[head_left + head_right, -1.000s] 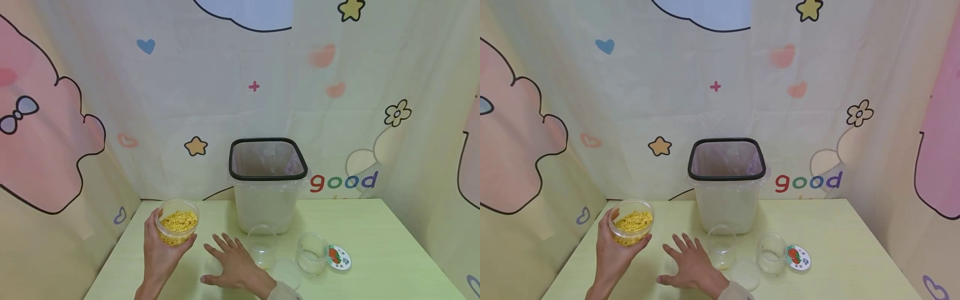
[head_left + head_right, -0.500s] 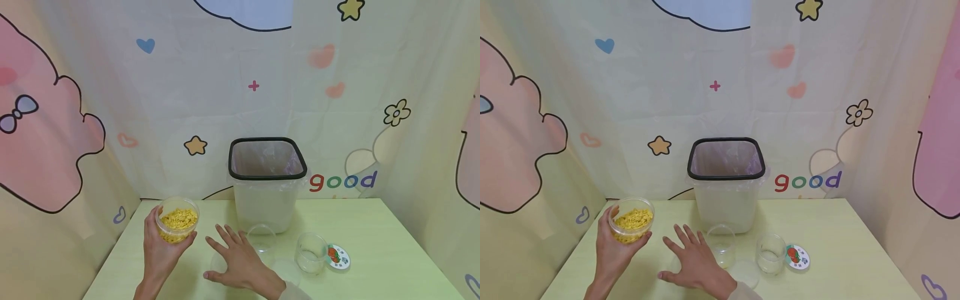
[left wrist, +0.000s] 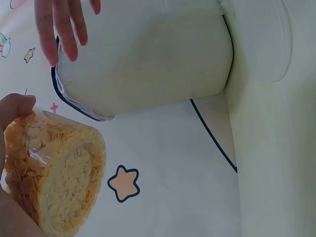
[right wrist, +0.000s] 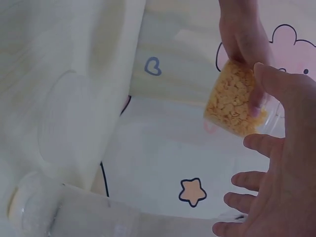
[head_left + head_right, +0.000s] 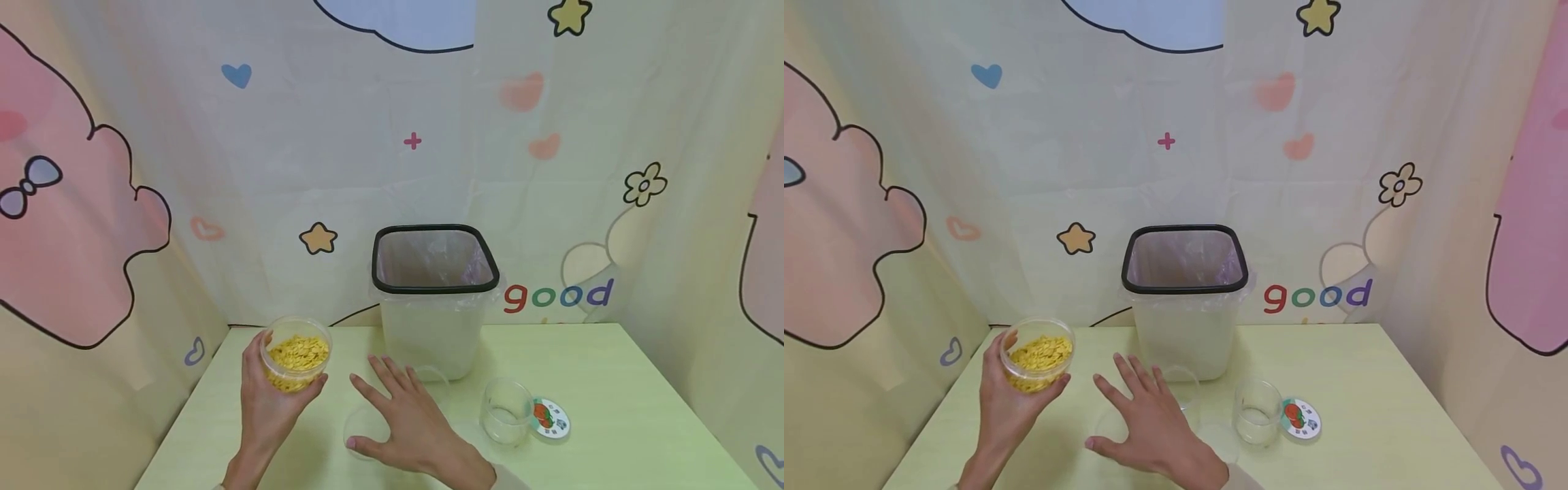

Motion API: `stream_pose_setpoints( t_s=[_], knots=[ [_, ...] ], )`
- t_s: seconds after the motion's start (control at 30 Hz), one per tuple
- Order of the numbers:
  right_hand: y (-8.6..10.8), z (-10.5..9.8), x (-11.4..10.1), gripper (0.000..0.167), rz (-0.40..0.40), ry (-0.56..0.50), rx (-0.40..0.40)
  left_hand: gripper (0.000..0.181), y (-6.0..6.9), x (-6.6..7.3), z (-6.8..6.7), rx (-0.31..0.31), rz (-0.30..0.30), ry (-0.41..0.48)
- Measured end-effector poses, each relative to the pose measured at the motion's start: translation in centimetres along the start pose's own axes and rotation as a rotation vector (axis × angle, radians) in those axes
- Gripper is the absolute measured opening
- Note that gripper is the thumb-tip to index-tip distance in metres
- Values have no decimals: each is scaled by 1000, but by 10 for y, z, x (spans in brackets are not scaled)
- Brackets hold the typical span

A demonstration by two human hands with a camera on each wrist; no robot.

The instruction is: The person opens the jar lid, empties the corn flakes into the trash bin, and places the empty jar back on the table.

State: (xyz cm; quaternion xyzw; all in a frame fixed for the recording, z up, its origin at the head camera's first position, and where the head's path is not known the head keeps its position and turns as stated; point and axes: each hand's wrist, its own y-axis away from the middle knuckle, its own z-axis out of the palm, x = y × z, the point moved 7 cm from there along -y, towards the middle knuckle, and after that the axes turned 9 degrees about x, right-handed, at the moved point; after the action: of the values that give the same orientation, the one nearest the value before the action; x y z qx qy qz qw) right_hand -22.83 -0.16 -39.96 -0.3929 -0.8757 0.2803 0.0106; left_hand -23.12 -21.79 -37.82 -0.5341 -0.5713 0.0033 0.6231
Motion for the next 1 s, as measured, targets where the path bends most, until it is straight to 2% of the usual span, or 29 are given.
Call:
stream_pose_setpoints(
  t_s=[0.17,0.5,0.73,1.0],
  knots=[
    [3,-16,4,79,10,-9,40,113,-1,4,4,-11,-5,1],
    [8,-50,18,77,8,14,142,113,-6,16,15,-15,21,33],
    [12,-75,26,78,-20,71,229,113,-7,24,24,-38,38,64],
    [9,-108,43,78,-33,115,329,114,-14,35,30,-37,73,70]
  ],
)
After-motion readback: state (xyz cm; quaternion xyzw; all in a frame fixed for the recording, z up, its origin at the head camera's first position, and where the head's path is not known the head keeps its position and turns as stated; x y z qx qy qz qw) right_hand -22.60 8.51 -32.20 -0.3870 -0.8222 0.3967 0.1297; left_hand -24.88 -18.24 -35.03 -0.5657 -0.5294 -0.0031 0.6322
